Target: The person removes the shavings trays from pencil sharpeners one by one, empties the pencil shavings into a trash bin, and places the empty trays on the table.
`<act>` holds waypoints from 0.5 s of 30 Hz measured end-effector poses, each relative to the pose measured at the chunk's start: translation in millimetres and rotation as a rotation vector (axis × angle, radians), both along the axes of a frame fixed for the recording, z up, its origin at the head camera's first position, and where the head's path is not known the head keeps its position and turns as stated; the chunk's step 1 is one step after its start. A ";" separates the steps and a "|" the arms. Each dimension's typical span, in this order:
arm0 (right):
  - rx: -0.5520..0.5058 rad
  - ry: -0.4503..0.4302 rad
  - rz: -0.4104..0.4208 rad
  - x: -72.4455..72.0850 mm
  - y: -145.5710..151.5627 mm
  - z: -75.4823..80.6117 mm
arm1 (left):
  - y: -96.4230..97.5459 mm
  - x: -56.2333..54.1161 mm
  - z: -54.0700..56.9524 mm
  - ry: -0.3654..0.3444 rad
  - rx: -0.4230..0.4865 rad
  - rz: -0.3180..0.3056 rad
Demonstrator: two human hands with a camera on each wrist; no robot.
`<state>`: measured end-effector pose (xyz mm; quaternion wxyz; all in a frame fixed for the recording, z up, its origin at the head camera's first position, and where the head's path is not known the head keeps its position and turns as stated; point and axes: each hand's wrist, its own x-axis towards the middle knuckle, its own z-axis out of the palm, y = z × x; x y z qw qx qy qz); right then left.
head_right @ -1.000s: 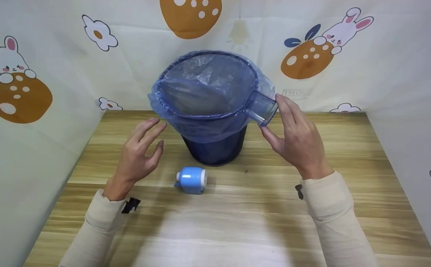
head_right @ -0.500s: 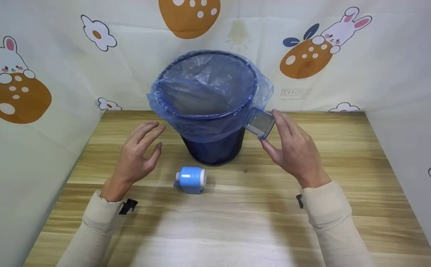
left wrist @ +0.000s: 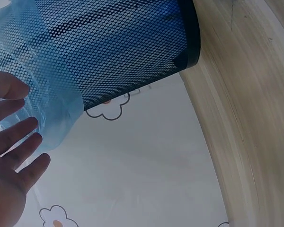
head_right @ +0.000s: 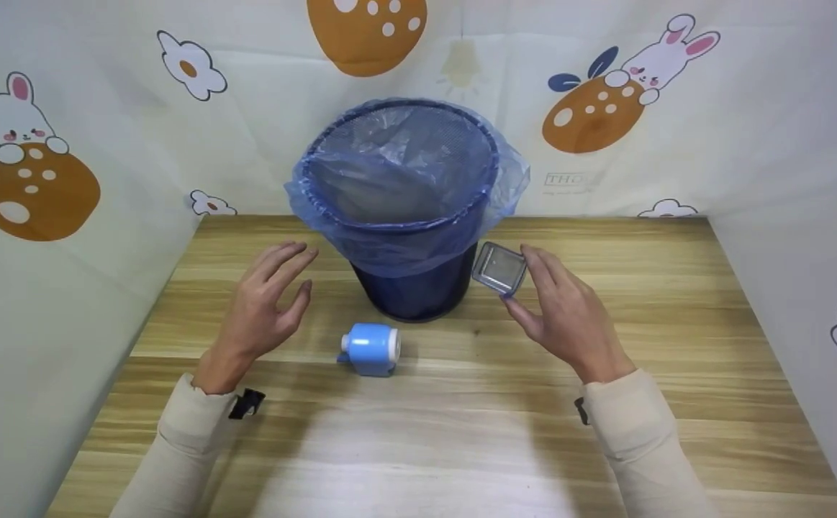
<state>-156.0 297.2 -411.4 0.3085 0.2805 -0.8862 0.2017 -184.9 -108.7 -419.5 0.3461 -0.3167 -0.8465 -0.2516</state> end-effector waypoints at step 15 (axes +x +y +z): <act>0.025 -0.051 -0.013 5.1 2.0 -24.2 | -2.3 0.3 -4.7 -0.019 0.001 0.013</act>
